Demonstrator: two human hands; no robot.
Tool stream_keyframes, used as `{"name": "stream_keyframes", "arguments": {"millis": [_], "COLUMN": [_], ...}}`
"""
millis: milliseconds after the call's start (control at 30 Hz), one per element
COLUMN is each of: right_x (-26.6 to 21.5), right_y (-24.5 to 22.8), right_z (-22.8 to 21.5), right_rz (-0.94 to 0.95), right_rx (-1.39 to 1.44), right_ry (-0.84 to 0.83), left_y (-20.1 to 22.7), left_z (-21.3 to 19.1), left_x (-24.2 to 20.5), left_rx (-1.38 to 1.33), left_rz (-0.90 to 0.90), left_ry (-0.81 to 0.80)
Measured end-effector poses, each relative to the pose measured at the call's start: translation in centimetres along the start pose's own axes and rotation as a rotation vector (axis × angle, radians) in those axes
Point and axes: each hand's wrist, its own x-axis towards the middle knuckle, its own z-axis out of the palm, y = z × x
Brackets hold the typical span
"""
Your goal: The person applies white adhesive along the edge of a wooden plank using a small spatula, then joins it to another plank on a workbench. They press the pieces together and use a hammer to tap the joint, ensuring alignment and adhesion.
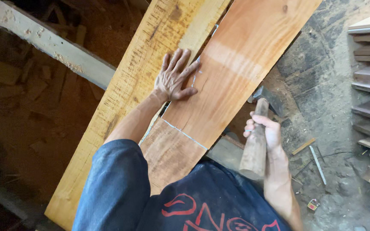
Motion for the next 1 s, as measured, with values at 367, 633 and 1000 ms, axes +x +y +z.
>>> {"name": "stream_keyframes", "arguments": {"millis": [367,633,1000], "right_x": [1.9,0.0,1.4], "right_y": [-1.3,-4.1,0.1], "right_z": [2.6,-1.4,1.6], "right_rz": [-0.14,-0.06,-0.007], "right_rx": [-0.117,0.061,-0.069], "right_ry": [0.109,-0.011,-0.021], "left_y": [0.4,0.4,0.9], "left_z": [0.1,-0.3,0.5], "left_x": [0.2,0.2,-0.1], "left_rx": [-0.022,-0.003,-0.019], "left_rz": [-0.018,0.001,-0.036], "left_ry": [0.022,0.024,-0.013]}}
